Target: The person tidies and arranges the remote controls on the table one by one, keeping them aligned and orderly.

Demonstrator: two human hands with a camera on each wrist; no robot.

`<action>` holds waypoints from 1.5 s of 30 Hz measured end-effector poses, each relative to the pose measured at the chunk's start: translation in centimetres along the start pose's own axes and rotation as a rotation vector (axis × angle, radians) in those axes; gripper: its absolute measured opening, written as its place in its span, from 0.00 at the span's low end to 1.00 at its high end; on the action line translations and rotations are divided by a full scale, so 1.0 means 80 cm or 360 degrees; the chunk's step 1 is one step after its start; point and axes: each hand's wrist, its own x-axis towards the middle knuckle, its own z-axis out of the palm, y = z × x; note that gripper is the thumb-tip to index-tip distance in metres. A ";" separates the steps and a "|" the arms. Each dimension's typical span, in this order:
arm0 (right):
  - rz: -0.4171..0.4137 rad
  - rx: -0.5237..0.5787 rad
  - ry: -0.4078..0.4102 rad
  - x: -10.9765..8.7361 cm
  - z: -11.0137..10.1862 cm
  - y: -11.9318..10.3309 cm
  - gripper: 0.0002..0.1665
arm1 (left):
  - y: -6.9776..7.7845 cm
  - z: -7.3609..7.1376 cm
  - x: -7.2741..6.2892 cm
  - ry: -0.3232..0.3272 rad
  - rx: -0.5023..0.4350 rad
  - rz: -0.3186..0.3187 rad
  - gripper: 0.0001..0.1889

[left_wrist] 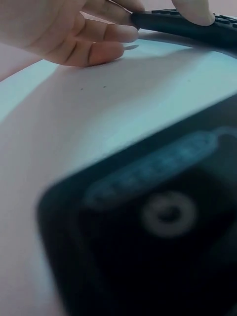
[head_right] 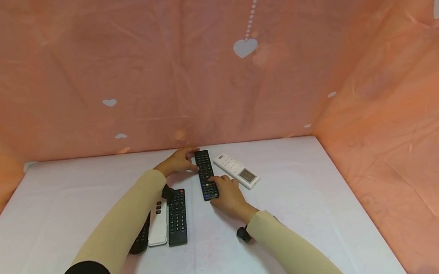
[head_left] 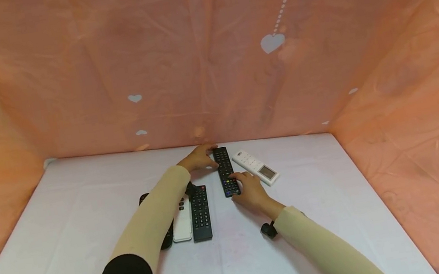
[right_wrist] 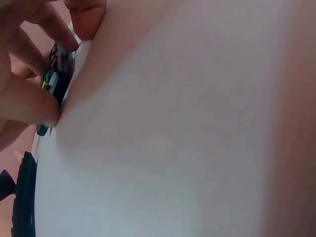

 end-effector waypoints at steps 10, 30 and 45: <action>-0.0119 -0.0116 -0.0071 0.007 -0.009 -0.006 0.36 | -0.004 -0.006 0.005 0.0055 0.0145 -0.0019 0.39; -0.0120 0.0400 -0.0155 0.001 -0.037 0.007 0.36 | 0.016 -0.012 -0.007 0.0023 -0.0021 -0.0099 0.40; -0.0159 0.0414 -0.0090 -0.003 -0.049 0.015 0.41 | 0.010 -0.008 -0.009 -0.0059 -0.0099 -0.0039 0.41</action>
